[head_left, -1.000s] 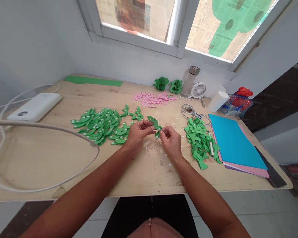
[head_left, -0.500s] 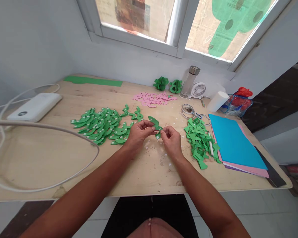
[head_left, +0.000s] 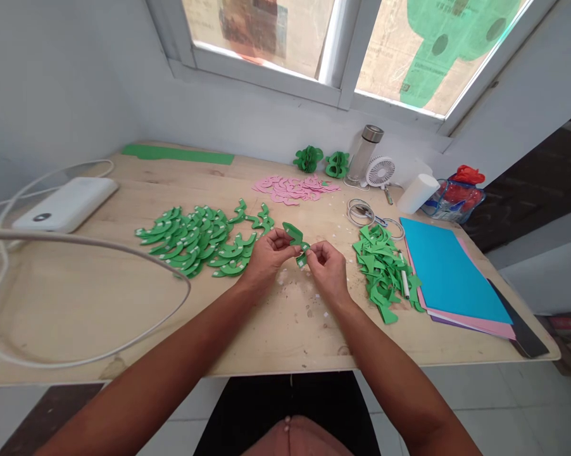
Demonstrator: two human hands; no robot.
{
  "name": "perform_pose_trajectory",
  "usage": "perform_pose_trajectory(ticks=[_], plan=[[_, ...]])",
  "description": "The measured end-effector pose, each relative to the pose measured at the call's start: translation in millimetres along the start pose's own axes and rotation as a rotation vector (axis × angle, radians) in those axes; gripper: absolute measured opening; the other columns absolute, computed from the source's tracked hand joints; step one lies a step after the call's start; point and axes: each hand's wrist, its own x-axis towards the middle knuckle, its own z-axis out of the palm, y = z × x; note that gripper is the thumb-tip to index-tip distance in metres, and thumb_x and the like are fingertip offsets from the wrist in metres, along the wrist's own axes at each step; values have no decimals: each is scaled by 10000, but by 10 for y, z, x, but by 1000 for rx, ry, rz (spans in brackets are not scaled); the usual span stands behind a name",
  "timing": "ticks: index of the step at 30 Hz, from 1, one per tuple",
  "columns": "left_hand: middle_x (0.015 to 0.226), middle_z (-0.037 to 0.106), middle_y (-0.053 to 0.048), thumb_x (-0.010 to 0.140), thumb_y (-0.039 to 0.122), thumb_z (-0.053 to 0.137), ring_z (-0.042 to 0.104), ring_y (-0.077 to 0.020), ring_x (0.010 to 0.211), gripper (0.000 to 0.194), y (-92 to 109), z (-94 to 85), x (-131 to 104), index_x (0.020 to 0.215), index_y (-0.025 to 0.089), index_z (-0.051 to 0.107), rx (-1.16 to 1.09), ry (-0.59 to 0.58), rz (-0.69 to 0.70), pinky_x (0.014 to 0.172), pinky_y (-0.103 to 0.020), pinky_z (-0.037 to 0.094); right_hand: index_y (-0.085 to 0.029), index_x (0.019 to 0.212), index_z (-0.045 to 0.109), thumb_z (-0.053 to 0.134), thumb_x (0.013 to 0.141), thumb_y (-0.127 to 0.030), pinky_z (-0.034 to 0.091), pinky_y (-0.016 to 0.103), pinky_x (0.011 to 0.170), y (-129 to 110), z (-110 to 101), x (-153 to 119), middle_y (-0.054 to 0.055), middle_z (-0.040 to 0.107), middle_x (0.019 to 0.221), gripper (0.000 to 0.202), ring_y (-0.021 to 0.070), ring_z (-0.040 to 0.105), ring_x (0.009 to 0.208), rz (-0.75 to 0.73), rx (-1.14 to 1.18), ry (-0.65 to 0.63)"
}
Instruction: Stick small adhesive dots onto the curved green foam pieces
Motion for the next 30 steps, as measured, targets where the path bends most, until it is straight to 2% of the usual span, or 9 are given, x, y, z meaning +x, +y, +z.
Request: perform_pose_trajectory(ticks=[14, 19, 30], plan=[[634, 613, 33, 483, 182, 801, 573, -112, 584, 298, 19, 29, -17, 671, 155, 571, 1, 75, 28, 615, -251, 482, -185, 700, 595, 569, 736, -345, 341, 223, 489, -27, 1, -19, -28, 577, 583, 166, 98, 455, 489, 36, 7, -64], [629, 613, 28, 497, 175, 784, 574, -114, 583, 281, 20, 20, -13, 677, 154, 569, 4, 106, 36, 606, -252, 492, -180, 654, 603, 582, 720, -362, 303, 221, 459, -14, 13, -19, -42, 533, 520, 195, 90, 426, 454, 90, 20, -108], [633, 617, 23, 498, 177, 774, 584, -121, 584, 288, 27, 14, -15, 692, 157, 562, 11, 132, 37, 614, -262, 511, -173, 616, 601, 623, 658, -356, 322, 222, 459, -32, 27, 13, -27, 571, 494, 189, 105, 488, 449, 214, 236, -155]])
